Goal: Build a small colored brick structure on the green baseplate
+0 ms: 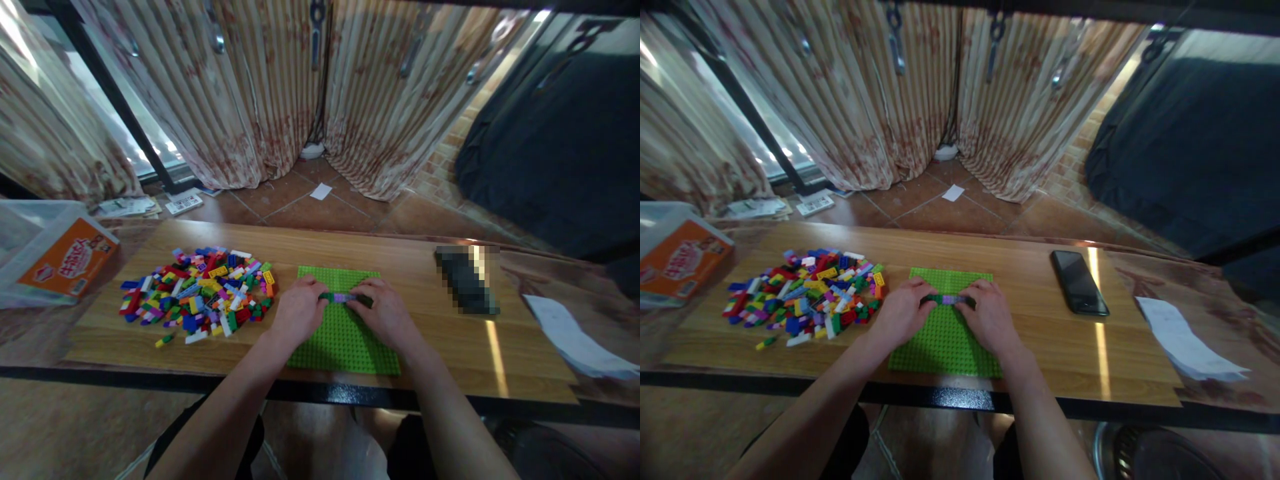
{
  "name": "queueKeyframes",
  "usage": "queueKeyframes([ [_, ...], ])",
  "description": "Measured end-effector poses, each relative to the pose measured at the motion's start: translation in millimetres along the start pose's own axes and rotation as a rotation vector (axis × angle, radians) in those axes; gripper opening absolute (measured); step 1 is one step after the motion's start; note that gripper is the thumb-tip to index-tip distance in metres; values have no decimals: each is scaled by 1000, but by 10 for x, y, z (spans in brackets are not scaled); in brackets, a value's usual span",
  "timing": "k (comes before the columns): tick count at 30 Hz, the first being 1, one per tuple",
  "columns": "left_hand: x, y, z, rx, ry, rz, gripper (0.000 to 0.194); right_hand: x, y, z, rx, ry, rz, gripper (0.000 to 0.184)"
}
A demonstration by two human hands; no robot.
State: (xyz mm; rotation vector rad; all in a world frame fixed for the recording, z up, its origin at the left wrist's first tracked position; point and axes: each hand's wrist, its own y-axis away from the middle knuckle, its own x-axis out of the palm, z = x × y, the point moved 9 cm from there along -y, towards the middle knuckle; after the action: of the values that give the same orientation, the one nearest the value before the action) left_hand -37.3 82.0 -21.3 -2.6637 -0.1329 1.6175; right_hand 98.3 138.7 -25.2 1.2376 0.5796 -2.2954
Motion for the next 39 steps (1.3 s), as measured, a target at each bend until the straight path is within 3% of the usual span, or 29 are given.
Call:
queueKeyframes([
  [6,-9,-10,2,-13,-16,7,16,-14,4,-25,-2,26,15,11],
  [13,-31,-43,-38,22,-5,-103,17,-28,-26,-50,45,63,-4,13],
  [20,-22,34,-215,113,-6,-187,18,-41,-25,-55,83,71,-25,14],
  [27,129,129,-360,166,-50,-161,23,-38,-19,-28,80,88,-25,14],
  [39,158,119,-402,142,-119,-83,24,-19,-13,-31,93,84,-9,14],
])
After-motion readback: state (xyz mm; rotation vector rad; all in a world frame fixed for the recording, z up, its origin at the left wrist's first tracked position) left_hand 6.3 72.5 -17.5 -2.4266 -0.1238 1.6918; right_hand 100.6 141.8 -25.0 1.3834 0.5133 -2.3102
